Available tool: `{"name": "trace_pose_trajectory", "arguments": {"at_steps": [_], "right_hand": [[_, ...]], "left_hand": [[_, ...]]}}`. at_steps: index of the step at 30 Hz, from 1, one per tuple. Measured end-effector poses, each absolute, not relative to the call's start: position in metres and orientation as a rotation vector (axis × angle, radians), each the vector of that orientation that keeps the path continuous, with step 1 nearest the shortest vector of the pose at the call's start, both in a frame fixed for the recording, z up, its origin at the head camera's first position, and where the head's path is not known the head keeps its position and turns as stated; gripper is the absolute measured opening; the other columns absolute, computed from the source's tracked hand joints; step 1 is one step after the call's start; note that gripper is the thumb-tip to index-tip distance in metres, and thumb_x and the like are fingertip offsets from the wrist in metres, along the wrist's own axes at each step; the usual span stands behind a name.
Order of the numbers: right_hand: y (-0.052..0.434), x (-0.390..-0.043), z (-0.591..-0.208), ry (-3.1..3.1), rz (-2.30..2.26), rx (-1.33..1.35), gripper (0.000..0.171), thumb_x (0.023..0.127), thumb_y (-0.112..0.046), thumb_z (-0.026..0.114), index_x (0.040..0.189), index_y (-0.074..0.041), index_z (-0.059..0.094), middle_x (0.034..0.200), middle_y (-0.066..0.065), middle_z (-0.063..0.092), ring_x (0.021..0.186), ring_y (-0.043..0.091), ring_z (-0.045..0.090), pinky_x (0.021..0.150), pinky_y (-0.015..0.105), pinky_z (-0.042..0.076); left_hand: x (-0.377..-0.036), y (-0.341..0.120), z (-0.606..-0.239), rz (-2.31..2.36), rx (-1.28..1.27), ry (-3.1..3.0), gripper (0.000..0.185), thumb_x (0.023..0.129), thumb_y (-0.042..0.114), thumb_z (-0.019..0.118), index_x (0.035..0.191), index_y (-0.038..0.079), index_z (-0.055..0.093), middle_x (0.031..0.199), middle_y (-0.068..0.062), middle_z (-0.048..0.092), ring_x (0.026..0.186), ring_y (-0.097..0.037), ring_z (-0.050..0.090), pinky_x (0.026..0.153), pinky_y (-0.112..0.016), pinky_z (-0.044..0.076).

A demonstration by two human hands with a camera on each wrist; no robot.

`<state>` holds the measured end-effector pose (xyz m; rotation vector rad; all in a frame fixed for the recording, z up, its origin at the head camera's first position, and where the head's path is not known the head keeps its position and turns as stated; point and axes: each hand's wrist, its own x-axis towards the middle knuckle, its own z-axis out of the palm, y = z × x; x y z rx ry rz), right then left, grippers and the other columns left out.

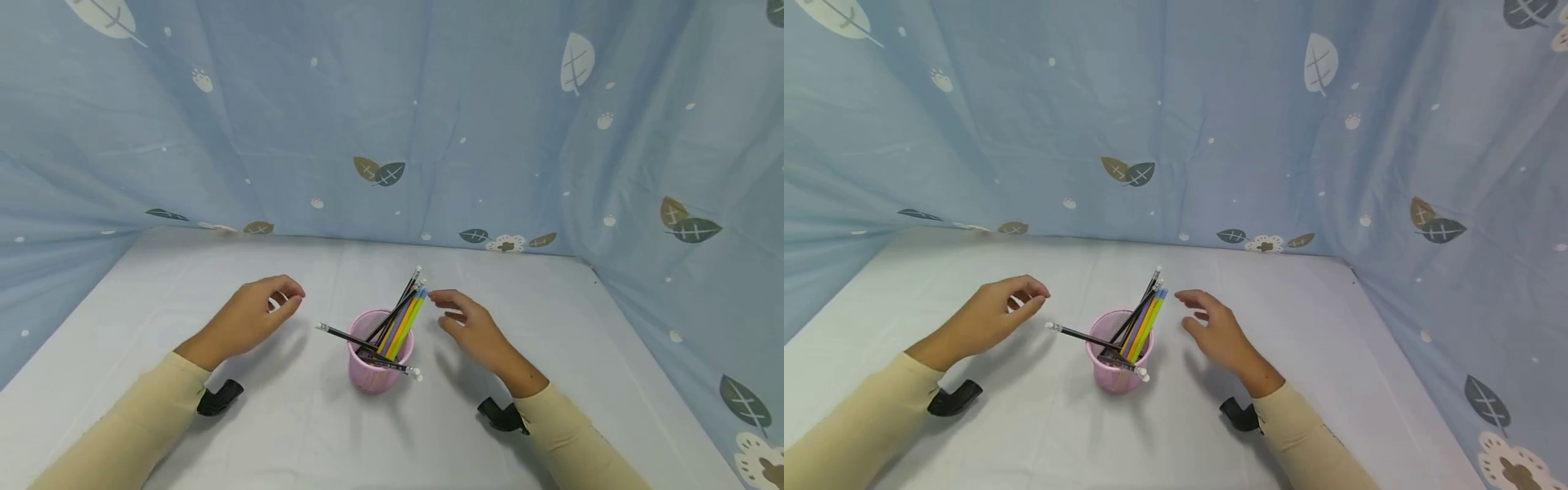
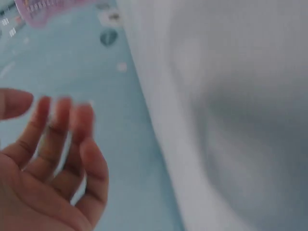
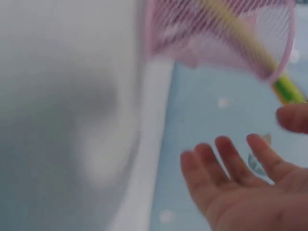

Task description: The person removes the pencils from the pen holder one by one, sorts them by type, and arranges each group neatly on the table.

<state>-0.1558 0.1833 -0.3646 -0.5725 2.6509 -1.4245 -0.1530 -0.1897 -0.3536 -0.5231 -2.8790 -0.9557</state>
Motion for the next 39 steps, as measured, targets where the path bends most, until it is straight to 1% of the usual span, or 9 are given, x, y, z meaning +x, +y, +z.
{"name": "trace_pose_trajectory", "arguments": {"at_steps": [3, 5, 7, 9, 13, 15, 21, 29, 39], "right_hand": [[0.172, -0.144, -0.367, 2.270, -1.642, -0.697, 0.060, 0.089, 0.007, 0.045, 0.148, -0.006, 0.041, 0.148, 0.017, 0.047, 0.139, 0.039, 0.043, 0.114, 0.056, 0.037], [0.164, -0.138, -0.368, 2.065, -1.680, -0.751, 0.070, 0.085, 0.006, 0.045, 0.153, -0.009, 0.033, 0.152, 0.017, 0.041, 0.143, 0.038, 0.038, 0.117, 0.056, 0.033], [0.158, -0.134, -0.370, 1.941, -1.665, -0.779, 0.080, 0.083, 0.000, 0.049, 0.157, -0.016, 0.025, 0.157, 0.013, 0.035, 0.146, 0.034, 0.034, 0.119, 0.053, 0.030], [0.154, -0.131, -0.371, 1.883, -1.663, -0.805, 0.082, 0.087, -0.008, 0.056, 0.159, -0.020, 0.020, 0.159, 0.010, 0.032, 0.148, 0.032, 0.032, 0.121, 0.052, 0.029], [0.146, -0.129, -0.375, 1.876, -1.673, -0.835, 0.087, 0.090, -0.027, 0.071, 0.159, -0.025, 0.018, 0.158, 0.005, 0.035, 0.146, 0.027, 0.037, 0.121, 0.049, 0.030], [0.142, -0.129, -0.376, 1.921, -1.671, -0.831, 0.086, 0.089, -0.030, 0.074, 0.158, -0.024, 0.022, 0.155, 0.004, 0.040, 0.142, 0.025, 0.042, 0.119, 0.048, 0.034], [0.137, -0.126, -0.378, 2.022, -1.676, -0.786, 0.077, 0.089, -0.025, 0.075, 0.153, -0.021, 0.033, 0.147, 0.004, 0.050, 0.137, 0.022, 0.047, 0.113, 0.048, 0.040], [0.138, -0.124, -0.381, 2.065, -1.695, -0.745, 0.080, 0.089, -0.021, 0.076, 0.154, -0.018, 0.029, 0.147, 0.005, 0.050, 0.136, 0.023, 0.049, 0.113, 0.049, 0.040], [0.145, -0.120, -0.383, 2.089, -1.708, -0.733, 0.079, 0.090, -0.019, 0.075, 0.154, -0.022, 0.028, 0.150, 0.006, 0.047, 0.138, 0.026, 0.048, 0.112, 0.051, 0.041]], "left_hand": [[-0.139, -0.178, -0.354, -1.267, -0.646, -2.837, 0.008, 0.100, 0.021, 0.060, 0.106, 0.017, 0.065, 0.098, -0.003, 0.070, 0.088, -0.011, 0.063, 0.077, -0.029, 0.052], [-0.131, -0.173, -0.353, -1.466, -0.700, -2.805, 0.008, 0.099, 0.020, 0.064, 0.106, 0.017, 0.062, 0.099, -0.006, 0.068, 0.086, -0.011, 0.064, 0.075, -0.027, 0.052], [-0.125, -0.168, -0.354, -1.641, -0.743, -2.764, 0.014, 0.096, 0.017, 0.067, 0.107, 0.015, 0.059, 0.102, -0.010, 0.065, 0.086, -0.016, 0.066, 0.076, -0.027, 0.054], [-0.122, -0.163, -0.355, -1.733, -0.771, -2.723, 0.020, 0.094, 0.016, 0.070, 0.109, 0.014, 0.057, 0.105, -0.011, 0.062, 0.088, -0.018, 0.067, 0.078, -0.028, 0.055], [-0.121, -0.155, -0.356, -1.765, -0.797, -2.669, 0.025, 0.092, 0.017, 0.074, 0.110, 0.016, 0.056, 0.106, -0.006, 0.058, 0.093, -0.016, 0.066, 0.083, -0.028, 0.055], [-0.122, -0.152, -0.357, -1.729, -0.807, -2.665, 0.024, 0.091, 0.020, 0.075, 0.107, 0.017, 0.057, 0.104, -0.003, 0.060, 0.094, -0.014, 0.066, 0.084, -0.028, 0.055], [-0.124, -0.147, -0.359, -1.668, -0.831, -2.685, 0.014, 0.092, 0.024, 0.074, 0.097, 0.019, 0.062, 0.095, 0.001, 0.064, 0.086, -0.014, 0.066, 0.084, -0.032, 0.053], [-0.125, -0.142, -0.360, -1.667, -0.821, -2.691, 0.012, 0.091, 0.025, 0.075, 0.098, 0.020, 0.068, 0.096, 0.004, 0.069, 0.085, -0.013, 0.068, 0.082, -0.030, 0.054], [-0.128, -0.135, -0.356, -1.665, -0.795, -2.742, 0.012, 0.090, 0.032, 0.076, 0.099, 0.025, 0.075, 0.099, 0.005, 0.074, 0.087, -0.014, 0.069, 0.076, -0.029, 0.055]]}}
